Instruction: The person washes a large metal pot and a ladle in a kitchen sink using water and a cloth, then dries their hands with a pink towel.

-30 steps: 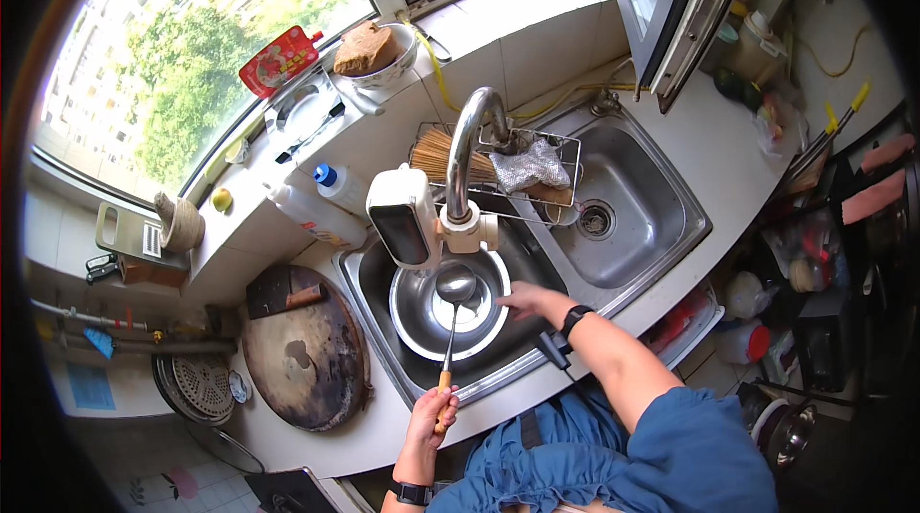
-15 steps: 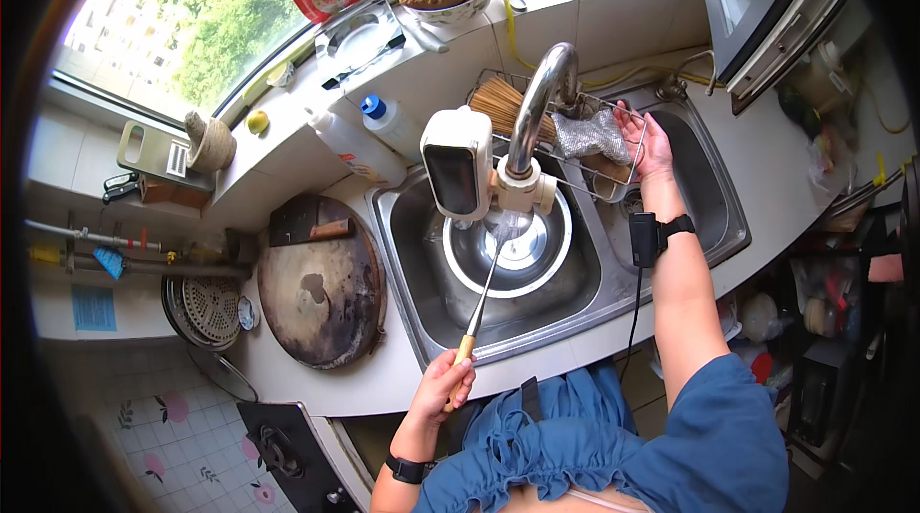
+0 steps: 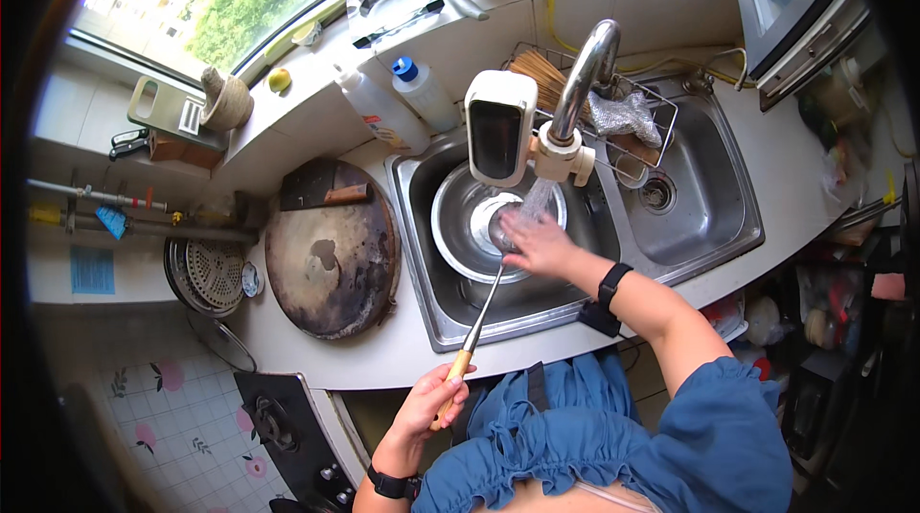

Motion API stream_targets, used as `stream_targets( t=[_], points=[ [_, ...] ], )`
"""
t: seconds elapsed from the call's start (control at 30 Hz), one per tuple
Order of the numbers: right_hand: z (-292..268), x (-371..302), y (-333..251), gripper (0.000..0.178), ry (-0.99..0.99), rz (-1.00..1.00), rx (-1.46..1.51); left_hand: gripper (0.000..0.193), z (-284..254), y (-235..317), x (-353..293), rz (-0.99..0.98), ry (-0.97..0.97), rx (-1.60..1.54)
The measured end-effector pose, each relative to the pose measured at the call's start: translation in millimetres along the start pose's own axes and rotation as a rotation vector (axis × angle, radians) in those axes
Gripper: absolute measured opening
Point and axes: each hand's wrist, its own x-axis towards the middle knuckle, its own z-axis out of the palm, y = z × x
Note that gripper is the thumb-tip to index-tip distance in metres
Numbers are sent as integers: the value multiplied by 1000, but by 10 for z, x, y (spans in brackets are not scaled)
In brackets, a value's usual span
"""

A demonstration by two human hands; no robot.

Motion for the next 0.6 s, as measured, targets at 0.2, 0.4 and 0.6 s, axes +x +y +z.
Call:
stream_targets(
  t=[0.2,0.4,0.6],
  points=[
    [194,-74,-274,45,-16,121,363,29,40,-96,101,51,-7,-118],
    [-25,55,184,54,72,552,-212,29,156,-97,363,-14,-103,-23],
    [141,122,33,47,797,931,1409,30,305,-102,736,132,-41,-92]
  ],
)
